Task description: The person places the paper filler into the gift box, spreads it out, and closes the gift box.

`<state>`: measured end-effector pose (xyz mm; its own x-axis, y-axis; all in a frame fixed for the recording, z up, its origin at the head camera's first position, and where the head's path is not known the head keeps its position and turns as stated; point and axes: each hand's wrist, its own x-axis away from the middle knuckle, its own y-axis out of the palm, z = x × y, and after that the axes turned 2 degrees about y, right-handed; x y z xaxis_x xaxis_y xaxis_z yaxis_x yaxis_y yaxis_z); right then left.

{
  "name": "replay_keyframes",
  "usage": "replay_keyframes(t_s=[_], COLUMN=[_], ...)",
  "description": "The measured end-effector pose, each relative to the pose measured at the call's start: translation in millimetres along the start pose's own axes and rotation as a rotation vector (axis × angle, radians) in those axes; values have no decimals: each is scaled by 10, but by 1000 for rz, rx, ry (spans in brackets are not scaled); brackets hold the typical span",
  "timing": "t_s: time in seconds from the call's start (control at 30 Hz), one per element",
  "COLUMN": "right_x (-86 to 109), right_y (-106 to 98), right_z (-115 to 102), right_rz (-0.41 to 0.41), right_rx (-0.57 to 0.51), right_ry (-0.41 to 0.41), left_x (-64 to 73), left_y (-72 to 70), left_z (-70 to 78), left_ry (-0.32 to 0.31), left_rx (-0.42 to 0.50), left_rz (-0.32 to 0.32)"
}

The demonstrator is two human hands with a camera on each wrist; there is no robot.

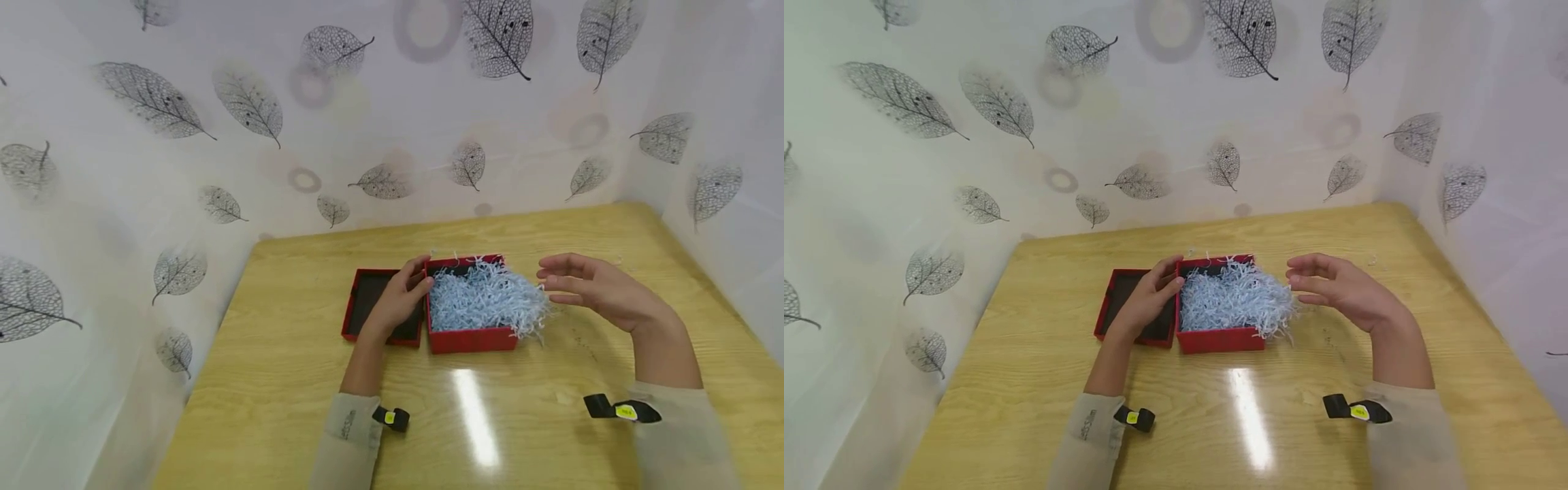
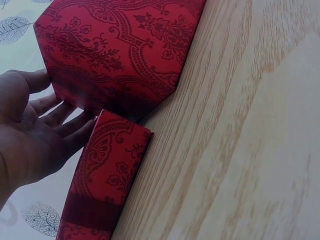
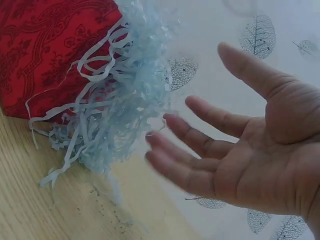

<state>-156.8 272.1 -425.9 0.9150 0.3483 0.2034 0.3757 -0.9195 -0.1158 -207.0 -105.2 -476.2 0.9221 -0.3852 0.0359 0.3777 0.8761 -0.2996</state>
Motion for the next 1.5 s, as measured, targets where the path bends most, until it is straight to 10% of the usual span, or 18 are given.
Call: replay_keyframes(t_s=[0.37, 0.8, 1.1, 1.5], right_x=[-130, -161, -448, -985], right_y=[65, 403, 997, 1169], right_z=[58, -174, -235, -192], right_rz=[-119, -208, -170, -214], right_rx=[40, -310, -199, 83], right_ry=[57, -226, -62, 108], left_x=[3, 16, 7, -13], left_y=[-1, 4, 8, -8], left_z=[11, 10, 7, -5], left_ry=[17, 16, -2, 7], left_rx=[0, -5, 25, 38], left_rz=[-5, -9, -3, -16])
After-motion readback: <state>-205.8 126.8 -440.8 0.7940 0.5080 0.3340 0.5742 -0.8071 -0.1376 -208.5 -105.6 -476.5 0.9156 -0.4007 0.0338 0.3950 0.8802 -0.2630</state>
